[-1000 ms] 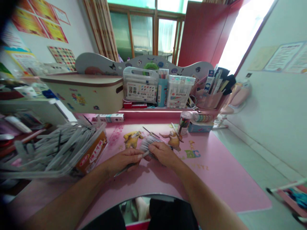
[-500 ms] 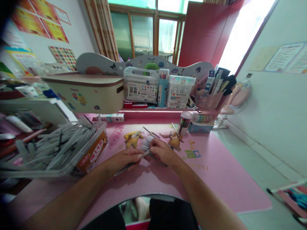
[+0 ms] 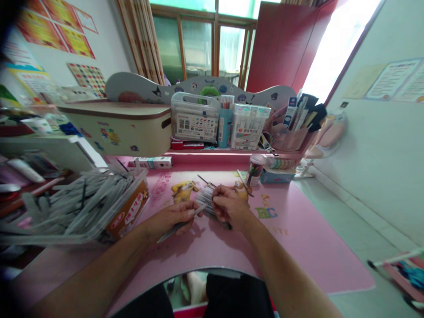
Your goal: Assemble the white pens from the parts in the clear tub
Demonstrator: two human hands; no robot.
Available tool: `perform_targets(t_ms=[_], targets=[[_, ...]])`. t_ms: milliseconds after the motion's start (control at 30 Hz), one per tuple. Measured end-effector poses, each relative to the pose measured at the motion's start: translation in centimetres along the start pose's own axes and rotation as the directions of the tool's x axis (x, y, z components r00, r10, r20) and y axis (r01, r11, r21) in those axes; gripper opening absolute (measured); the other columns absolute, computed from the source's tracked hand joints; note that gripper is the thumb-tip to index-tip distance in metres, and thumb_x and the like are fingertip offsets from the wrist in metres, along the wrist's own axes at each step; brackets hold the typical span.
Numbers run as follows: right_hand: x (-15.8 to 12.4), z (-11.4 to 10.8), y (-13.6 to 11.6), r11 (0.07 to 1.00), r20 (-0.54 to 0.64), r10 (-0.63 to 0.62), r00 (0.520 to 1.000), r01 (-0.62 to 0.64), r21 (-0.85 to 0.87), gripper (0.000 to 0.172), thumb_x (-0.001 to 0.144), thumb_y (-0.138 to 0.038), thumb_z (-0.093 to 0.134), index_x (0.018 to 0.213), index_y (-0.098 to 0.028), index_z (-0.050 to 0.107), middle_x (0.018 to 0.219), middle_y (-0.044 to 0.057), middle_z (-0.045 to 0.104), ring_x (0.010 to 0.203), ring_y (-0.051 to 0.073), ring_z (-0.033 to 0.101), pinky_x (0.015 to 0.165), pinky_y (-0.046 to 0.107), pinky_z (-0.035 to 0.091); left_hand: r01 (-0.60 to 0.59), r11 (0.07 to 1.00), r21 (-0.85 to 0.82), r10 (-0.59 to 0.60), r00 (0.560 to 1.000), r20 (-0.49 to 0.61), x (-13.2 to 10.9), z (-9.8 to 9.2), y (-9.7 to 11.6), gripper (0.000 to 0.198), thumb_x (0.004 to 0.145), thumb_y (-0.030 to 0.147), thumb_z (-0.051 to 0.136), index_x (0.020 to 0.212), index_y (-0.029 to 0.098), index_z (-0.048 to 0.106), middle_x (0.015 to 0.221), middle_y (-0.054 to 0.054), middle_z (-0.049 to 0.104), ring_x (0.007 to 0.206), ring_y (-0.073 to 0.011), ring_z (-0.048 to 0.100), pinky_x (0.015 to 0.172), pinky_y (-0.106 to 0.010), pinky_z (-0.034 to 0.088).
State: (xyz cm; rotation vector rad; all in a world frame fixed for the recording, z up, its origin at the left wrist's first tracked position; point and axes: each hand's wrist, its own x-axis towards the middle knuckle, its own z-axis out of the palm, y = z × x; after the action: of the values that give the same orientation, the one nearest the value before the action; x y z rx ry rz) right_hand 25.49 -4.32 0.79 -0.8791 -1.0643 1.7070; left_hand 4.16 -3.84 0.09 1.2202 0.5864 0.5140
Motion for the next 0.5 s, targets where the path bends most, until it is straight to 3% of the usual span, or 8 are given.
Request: perform_targets(t_ms=[167, 300, 500], targets=[[-0.10, 0.13, -0.01, 0.979, 0.046, 0.122, 0.991, -0.128, 0.159, 0.027, 0.061, -0.020, 0.064, 0.086, -0.020, 0.053, 0.065, -0.002, 0.061, 0.043, 0.009, 0.047, 0.029, 0.015, 0.027, 0.002, 1.000, -0.018, -0.002, 1.000, 0.016, 0.26, -0.39, -0.45, 0.038, 0.084, 0.051, 0.062, 0.099, 0.016, 0.055, 0.049, 0.006, 0.047, 0.042, -0.0076, 0.035, 0.045, -0.022, 0.021], [-0.32, 0.66, 0.12, 0.982, 0.059, 0.183, 0.981, -0.185, 0.043, 0.031, 0.068, -0.033, 0.075, 0.082, -0.019, 0.051, 0.063, -0.003, 0.060, 0.039, 0.005, 0.039, 0.030, 0.013, 0.022, 0.002, 1.000, -0.025, -0.001, 1.000, 0.015, 0.31, -0.63, -0.50, 0.036, 0.084, 0.047, 0.063, 0.100, 0.016, 0.055, 0.051, 0.006, 0.047, 0.042, -0.0071, 0.035, 0.044, -0.022, 0.020], [-0.21, 0.67, 0.15, 0.987, 0.031, 0.154, 0.988, -0.152, -0.054, 0.043, 0.063, -0.043, 0.082, 0.075, -0.020, 0.047, 0.053, -0.008, 0.052, 0.036, 0.003, 0.033, 0.029, 0.012, 0.018, -0.004, 0.999, -0.034, 0.004, 1.000, 0.005, 0.36, -0.43, -0.14, 0.036, 0.081, 0.047, 0.066, 0.096, 0.015, 0.058, 0.049, 0.008, 0.044, 0.039, -0.0061, 0.033, 0.042, -0.021, 0.018]])
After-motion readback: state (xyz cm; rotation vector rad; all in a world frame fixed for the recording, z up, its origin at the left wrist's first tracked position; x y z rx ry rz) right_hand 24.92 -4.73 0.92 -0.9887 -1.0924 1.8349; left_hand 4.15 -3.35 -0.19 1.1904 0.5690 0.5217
